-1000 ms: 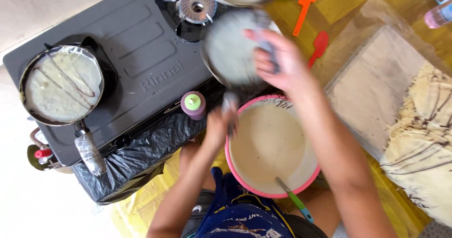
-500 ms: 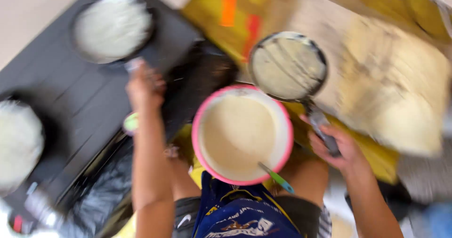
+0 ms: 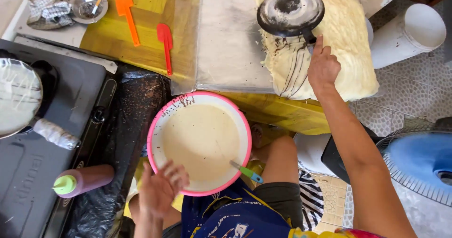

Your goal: A person is efficiently preparing multiple crepes by pouring batter into pans, cooking them on a stove, and stacking the finished products.

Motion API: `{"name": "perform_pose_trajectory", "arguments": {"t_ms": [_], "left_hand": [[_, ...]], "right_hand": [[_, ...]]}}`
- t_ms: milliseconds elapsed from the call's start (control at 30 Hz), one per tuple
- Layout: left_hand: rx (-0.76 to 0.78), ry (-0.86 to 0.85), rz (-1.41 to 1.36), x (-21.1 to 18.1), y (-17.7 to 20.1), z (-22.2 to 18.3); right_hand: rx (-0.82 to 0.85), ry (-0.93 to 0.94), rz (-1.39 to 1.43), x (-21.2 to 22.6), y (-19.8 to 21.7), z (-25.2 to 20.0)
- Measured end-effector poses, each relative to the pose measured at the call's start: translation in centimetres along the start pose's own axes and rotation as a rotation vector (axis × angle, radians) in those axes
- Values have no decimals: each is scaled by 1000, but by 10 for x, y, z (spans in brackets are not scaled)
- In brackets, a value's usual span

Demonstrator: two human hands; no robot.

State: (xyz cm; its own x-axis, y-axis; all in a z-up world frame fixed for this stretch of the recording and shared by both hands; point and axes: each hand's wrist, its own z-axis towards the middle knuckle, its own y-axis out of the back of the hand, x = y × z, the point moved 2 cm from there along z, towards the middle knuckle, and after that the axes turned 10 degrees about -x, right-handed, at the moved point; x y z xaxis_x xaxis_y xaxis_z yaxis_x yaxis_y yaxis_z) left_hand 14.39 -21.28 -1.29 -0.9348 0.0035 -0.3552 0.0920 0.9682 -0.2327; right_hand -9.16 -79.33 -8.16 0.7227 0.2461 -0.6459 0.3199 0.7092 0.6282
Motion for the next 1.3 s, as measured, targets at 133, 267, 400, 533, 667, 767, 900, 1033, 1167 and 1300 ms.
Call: {"name": "perform_pose_trajectory", "arguments": {"t_ms": [133, 267, 400, 533, 667, 767, 900, 1033, 1167, 1300], "left_hand": [[-40, 78, 15, 32, 35, -12], [-66, 70, 32, 43, 50, -11], [8, 36, 13, 56, 55, -12], [-2, 39, 17, 61, 51, -21], [97, 33, -21, 69, 62, -26], [99, 28, -42, 73, 63, -33], [107, 26, -55, 79, 64, -42], [134, 18, -58, 90, 70, -39], [155, 28, -58, 98, 74, -41], [165, 30, -46, 104, 78, -35]], "right_hand": [[7, 6, 12, 3, -12, 0], [-11, 19, -14, 0, -2, 12], [218, 47, 70, -3, 28, 24], [151, 41, 48, -7, 47, 21], [199, 13, 118, -6, 41, 11], [154, -23, 134, -9, 22, 17], [281, 13, 130, -10, 23, 15], [209, -12, 121, -15, 30, 20], [259, 1, 90, -16, 32, 21], [209, 18, 12, -18, 59, 30]]}}
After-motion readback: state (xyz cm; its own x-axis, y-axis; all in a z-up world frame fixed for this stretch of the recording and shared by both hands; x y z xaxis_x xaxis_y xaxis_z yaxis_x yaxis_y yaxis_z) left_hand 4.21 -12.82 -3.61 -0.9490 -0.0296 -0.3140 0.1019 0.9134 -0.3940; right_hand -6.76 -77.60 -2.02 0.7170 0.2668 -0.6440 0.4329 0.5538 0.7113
